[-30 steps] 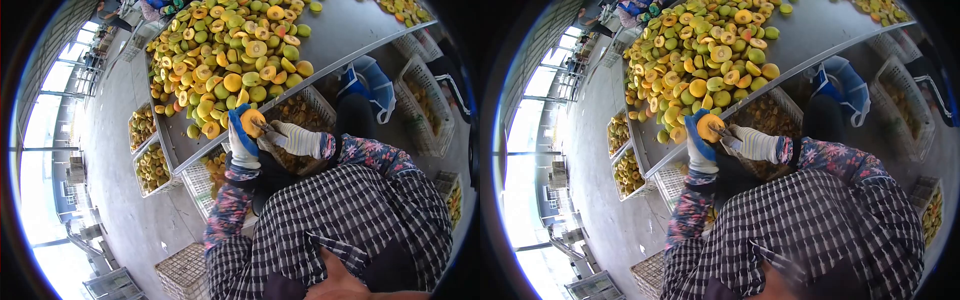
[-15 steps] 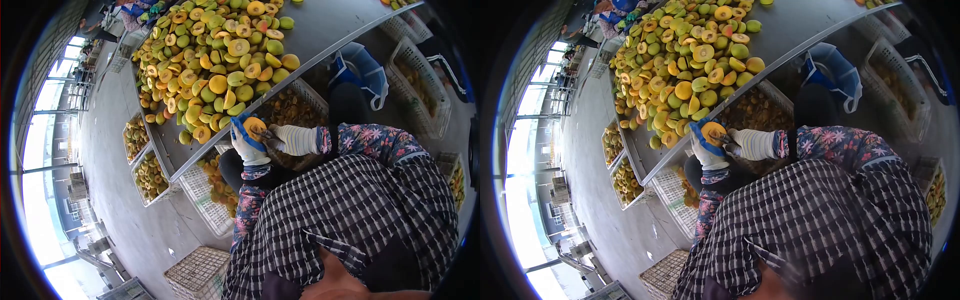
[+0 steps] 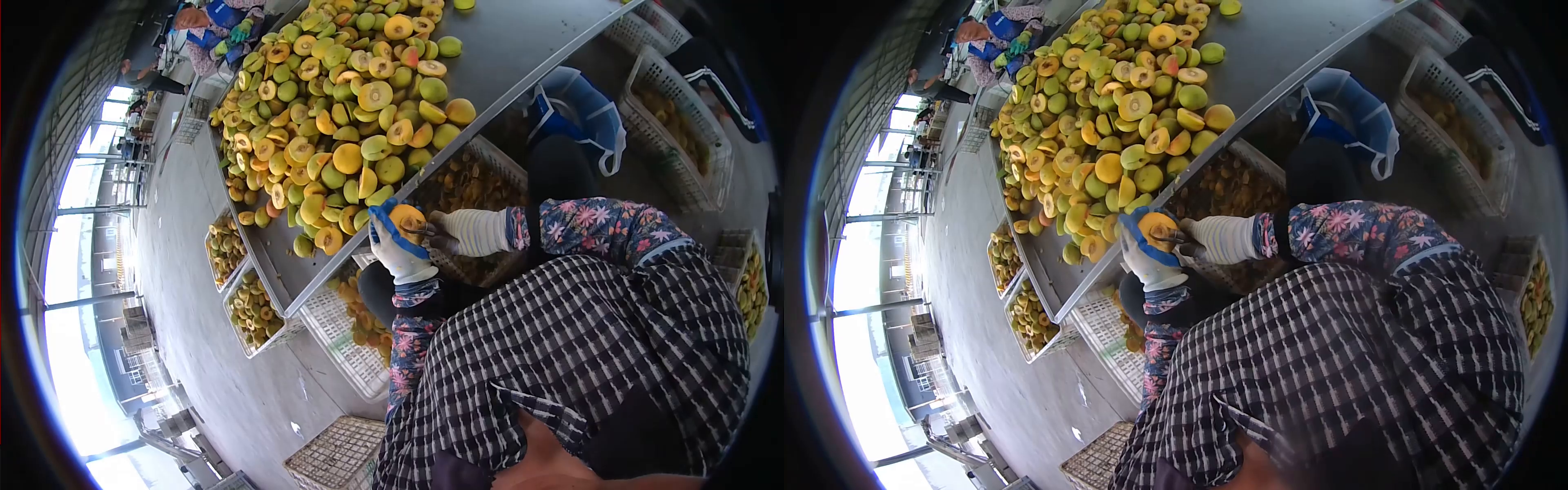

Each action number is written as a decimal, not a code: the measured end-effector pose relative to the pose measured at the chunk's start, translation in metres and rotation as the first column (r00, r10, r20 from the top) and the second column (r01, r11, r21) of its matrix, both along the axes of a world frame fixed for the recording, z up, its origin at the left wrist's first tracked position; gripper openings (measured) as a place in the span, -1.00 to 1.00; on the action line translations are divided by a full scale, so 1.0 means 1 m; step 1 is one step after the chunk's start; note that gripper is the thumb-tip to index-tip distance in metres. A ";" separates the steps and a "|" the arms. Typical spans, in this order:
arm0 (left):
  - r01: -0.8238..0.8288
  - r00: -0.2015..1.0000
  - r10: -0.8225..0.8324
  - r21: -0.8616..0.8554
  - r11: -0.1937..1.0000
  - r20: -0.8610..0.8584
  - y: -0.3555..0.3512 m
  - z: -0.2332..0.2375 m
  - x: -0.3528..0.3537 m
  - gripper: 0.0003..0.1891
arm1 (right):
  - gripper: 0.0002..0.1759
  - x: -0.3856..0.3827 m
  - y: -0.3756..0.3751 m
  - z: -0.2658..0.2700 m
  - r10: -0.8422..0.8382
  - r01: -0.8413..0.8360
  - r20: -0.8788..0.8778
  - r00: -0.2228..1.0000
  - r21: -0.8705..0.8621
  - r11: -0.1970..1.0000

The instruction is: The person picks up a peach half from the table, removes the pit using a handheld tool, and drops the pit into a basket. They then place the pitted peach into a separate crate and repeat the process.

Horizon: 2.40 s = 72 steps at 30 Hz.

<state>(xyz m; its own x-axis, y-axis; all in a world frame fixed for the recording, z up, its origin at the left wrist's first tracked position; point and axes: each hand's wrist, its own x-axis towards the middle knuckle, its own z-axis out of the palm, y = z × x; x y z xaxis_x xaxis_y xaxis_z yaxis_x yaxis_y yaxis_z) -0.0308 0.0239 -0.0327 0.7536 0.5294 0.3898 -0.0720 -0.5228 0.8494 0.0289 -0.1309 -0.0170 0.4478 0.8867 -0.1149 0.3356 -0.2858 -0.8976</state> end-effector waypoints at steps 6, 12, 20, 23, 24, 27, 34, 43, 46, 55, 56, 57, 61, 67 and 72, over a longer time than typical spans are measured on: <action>-0.074 0.991 0.087 -0.134 0.988 0.100 -0.007 0.012 0.005 -0.65 | -0.69 -0.016 0.008 0.009 -0.171 0.184 -0.092 0.981 0.160 0.970; -0.089 0.961 0.098 -0.049 0.995 0.259 -0.016 0.005 0.008 -0.66 | -0.68 -0.015 0.005 0.014 -0.160 0.205 -0.221 0.962 0.198 0.959; -0.046 0.952 0.105 -0.206 0.978 0.286 -0.016 -0.001 0.007 -0.65 | -0.64 0.000 -0.004 0.025 -0.041 0.055 -0.299 0.953 0.039 0.998; 0.126 0.939 0.000 -0.345 0.930 0.344 -0.002 -0.015 0.006 -0.67 | -0.58 -0.001 -0.009 0.044 -0.050 0.038 -0.692 0.720 -0.032 0.999; 0.154 0.945 -0.027 -0.368 0.917 0.327 0.000 -0.010 0.006 -0.67 | -0.56 -0.001 -0.010 0.048 -0.071 0.023 -0.762 0.644 -0.074 0.997; 0.166 0.963 -0.127 -0.154 0.974 0.237 -0.001 0.010 0.009 -0.65 | -0.57 0.004 -0.013 0.053 0.038 -0.059 -0.490 0.871 -0.027 0.998; 0.142 0.978 -0.163 0.155 0.978 0.129 0.012 0.001 0.013 -0.67 | -0.55 0.015 -0.008 -0.013 0.147 -0.146 0.338 0.930 -0.029 0.989; 0.245 0.924 -0.374 -0.873 0.422 0.078 0.022 0.001 0.020 -0.62 | -0.57 0.005 -0.016 0.031 -0.063 -0.021 -0.633 0.771 -0.123 0.992; 0.175 0.949 -0.305 -0.936 0.305 0.079 0.014 0.002 0.021 -0.62 | -0.56 0.004 -0.014 0.016 -0.069 -0.012 -0.856 0.513 -0.088 0.996; 0.131 0.959 -0.278 -0.947 0.294 0.046 0.007 -0.009 0.026 -0.65 | -0.60 -0.010 -0.011 0.010 -0.153 0.075 -0.584 0.797 -0.156 0.985; 0.107 0.967 -0.253 -0.954 0.279 0.034 0.005 -0.009 0.025 -0.65 | -0.61 -0.010 -0.012 0.010 -0.156 0.075 -0.696 0.700 -0.146 0.986; 0.121 0.967 -0.254 -0.930 0.347 0.031 0.003 -0.007 0.024 -0.65 | -0.62 -0.009 -0.014 0.012 -0.157 0.080 -0.792 0.590 -0.136 0.987; 0.092 0.995 -0.083 -0.832 0.547 0.055 -0.004 -0.023 0.029 -0.63 | -0.68 -0.017 -0.015 0.015 -0.205 0.167 -0.866 0.457 -0.143 0.976; 0.037 0.999 -0.042 -0.957 0.287 0.026 -0.018 -0.014 0.029 -0.63 | -0.61 -0.024 -0.014 -0.009 -0.201 0.215 -0.209 0.957 0.044 0.976; 0.046 0.996 -0.090 -0.757 0.651 -0.016 -0.026 -0.024 0.030 -0.65 | -0.62 -0.028 -0.022 -0.026 -0.233 0.240 -0.077 0.970 0.111 0.964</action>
